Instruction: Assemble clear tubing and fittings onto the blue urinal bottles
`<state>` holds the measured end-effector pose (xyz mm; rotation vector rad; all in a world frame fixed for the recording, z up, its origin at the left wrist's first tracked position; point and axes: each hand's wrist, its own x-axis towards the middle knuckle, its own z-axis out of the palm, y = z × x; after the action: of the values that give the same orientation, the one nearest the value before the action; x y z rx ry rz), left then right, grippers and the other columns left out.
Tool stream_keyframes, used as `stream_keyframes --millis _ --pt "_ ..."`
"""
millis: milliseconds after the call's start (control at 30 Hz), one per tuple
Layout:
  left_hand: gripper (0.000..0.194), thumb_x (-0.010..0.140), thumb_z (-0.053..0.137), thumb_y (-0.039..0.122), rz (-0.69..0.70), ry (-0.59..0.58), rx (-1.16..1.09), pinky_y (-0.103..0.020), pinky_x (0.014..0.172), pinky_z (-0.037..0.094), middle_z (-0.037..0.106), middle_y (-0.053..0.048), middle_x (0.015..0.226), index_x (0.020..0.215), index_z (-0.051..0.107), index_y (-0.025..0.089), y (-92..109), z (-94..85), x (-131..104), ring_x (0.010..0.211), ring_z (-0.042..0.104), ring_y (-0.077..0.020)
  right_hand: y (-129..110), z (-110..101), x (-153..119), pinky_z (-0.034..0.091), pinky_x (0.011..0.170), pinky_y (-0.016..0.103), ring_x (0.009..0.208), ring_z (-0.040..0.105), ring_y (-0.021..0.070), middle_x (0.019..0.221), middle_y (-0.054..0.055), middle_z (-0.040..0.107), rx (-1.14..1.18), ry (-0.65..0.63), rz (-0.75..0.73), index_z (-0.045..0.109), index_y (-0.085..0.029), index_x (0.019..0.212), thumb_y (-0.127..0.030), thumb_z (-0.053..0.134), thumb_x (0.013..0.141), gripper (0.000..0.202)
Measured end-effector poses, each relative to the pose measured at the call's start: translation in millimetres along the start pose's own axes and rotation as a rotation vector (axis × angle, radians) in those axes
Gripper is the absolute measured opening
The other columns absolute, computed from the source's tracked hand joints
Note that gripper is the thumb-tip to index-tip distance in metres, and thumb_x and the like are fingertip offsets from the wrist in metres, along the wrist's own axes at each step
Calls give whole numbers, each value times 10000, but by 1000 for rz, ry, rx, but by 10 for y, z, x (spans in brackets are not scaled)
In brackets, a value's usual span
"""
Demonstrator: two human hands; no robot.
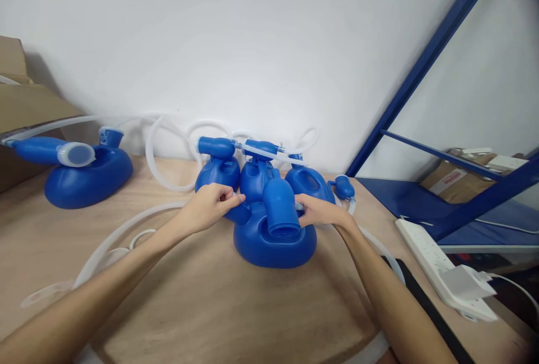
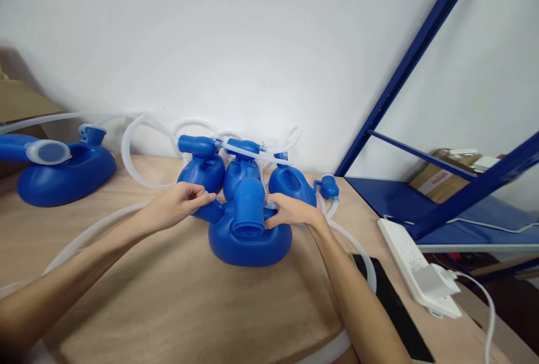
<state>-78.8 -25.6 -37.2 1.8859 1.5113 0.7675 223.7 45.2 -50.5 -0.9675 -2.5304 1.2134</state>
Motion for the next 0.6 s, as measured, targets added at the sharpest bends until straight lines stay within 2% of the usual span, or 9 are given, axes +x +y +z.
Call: stream_keyframes --millis 100,200,300,400,467,500,600 --pt "546 823 492 667 -14 84 -35 -289 552 210 322 38 571 557 323 222 18 111 -3 574 290 -122 -22 -2 -2 535 979 347 1057 702 275 1066 -9 778 -11 -12 -29 759 -212 1032 -311 803 761 291" --pt "538 813 535 657 -23 98 -128 -283 560 205 338 35 584 560 353 218 -1 153 -3 590 295 -124 -32 -5 -5 535 983 346 1059 697 270 1059 -15 777 -20 -17 -35 756 -215 1033 -326 808 766 293" --pt "528 818 573 645 -61 56 -290 -276 565 234 304 43 602 589 354 223 -85 111 17 589 274 -125 -30 0 -18 538 978 357 1062 692 274 1074 -10 773 -29 -21 -33 750 -222 1040 -350 807 775 300" --pt "542 838 530 656 -101 -17 -392 -282 540 260 214 62 595 607 258 248 -189 -32 27 551 212 -124 -18 12 -36 549 947 365 1050 690 278 1098 11 774 -30 -29 -35 745 -222 1044 -368 781 800 287" --pt "560 846 550 658 -86 -33 -315 -288 534 246 230 57 584 603 260 245 -239 -179 4 542 218 -125 -9 19 -43 552 939 373 1026 690 274 1113 24 775 -31 -33 -43 742 -219 1029 -383 766 817 269" --pt "566 853 562 657 -64 -6 -216 -292 539 234 261 49 576 596 283 238 -262 -263 -21 542 239 -126 -5 21 -43 552 942 378 1013 690 271 1116 28 776 -34 -30 -47 740 -218 1014 -389 762 823 257" --pt "582 890 526 677 -7 85 216 -308 553 208 343 24 541 570 377 215 -372 -507 -169 533 300 -134 5 25 -38 551 946 383 1000 696 269 1111 31 779 -39 -13 -48 735 -216 971 -367 757 822 213"
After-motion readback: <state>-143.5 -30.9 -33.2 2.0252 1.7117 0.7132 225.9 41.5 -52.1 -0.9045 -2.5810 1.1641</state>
